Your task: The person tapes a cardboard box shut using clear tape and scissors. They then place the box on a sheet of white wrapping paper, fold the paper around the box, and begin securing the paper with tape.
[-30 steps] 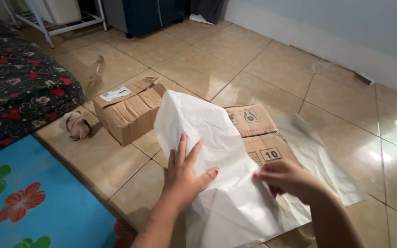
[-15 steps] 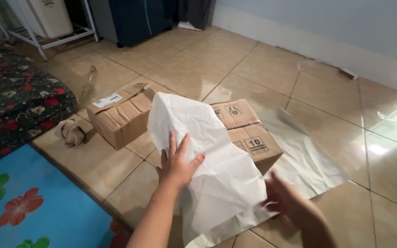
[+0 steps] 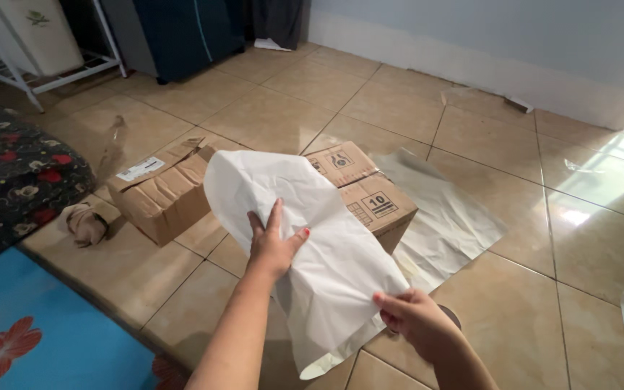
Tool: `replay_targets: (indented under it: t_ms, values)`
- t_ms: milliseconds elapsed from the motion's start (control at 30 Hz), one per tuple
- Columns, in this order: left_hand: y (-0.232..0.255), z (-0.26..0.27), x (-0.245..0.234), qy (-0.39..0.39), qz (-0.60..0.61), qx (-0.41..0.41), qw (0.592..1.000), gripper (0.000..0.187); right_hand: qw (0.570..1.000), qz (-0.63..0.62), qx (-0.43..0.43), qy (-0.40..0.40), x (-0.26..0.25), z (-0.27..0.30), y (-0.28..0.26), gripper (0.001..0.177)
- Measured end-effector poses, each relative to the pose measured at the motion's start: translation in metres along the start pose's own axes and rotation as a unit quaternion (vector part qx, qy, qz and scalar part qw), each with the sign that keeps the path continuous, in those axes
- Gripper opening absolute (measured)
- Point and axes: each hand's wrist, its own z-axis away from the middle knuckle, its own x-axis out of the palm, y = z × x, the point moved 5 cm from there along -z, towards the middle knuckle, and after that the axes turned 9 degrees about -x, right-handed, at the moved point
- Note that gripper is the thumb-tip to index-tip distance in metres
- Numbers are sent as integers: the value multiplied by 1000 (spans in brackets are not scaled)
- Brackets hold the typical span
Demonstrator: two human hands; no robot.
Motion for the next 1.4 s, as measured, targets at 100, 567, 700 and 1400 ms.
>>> replay_targets:
  t_ms: [100, 567, 700, 1400]
  values:
    - [-12, -9, 9, -11, 24, -2, 1000, 102, 997, 44, 16, -58, -4, 3, 9, 29]
    - [-7, 3, 22, 59, 78, -10, 995, 62, 998, 22, 0, -66, 51, 31, 7, 26]
    - [-1, 2, 21, 47, 91, -38, 994, 67, 995, -16, -38, -92, 55, 28, 2, 20]
    - [45, 6, -12, -39, -340, -51, 938, 108, 984, -28, -117, 131, -7, 0, -24, 35]
